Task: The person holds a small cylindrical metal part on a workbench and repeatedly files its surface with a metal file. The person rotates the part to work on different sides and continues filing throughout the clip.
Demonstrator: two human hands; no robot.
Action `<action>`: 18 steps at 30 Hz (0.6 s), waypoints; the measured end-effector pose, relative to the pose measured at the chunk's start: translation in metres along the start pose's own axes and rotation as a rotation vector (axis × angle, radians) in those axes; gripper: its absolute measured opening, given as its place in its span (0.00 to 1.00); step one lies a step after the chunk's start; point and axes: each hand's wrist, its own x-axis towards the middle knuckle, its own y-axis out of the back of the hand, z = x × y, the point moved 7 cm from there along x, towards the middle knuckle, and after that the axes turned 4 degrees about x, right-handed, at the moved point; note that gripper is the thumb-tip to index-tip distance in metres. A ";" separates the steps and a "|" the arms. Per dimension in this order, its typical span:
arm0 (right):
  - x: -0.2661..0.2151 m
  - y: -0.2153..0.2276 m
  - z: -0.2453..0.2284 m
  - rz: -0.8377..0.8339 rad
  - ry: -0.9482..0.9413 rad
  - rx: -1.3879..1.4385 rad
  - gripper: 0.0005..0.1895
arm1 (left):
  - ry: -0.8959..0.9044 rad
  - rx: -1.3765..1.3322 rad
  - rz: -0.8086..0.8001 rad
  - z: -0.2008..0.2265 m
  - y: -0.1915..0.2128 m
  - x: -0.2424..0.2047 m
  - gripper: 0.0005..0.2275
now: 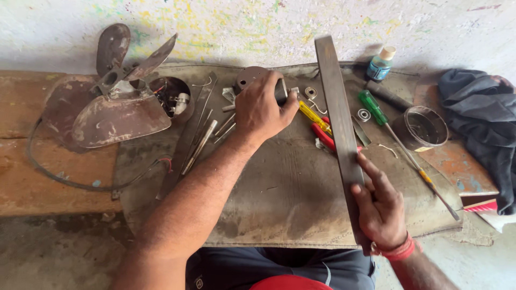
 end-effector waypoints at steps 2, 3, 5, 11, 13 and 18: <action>-0.011 0.002 0.008 -0.027 0.011 -0.041 0.29 | 0.049 -0.042 -0.026 -0.003 0.002 0.000 0.16; -0.015 0.003 0.011 -0.038 0.018 -0.063 0.28 | 0.071 -0.065 -0.038 -0.003 0.002 0.002 0.16; -0.023 0.002 0.014 -0.059 0.057 -0.090 0.29 | 0.117 -0.068 -0.089 -0.005 0.001 0.004 0.16; -0.033 -0.007 0.016 -0.087 -0.022 -0.047 0.28 | 0.151 -0.097 -0.118 -0.010 0.000 0.005 0.17; -0.027 -0.014 0.003 -0.094 -0.019 -0.128 0.28 | 0.183 -0.097 -0.168 -0.013 -0.004 0.006 0.16; 0.039 -0.045 -0.030 -0.018 0.151 -0.362 0.27 | 0.298 -0.176 -0.407 -0.009 -0.029 -0.006 0.15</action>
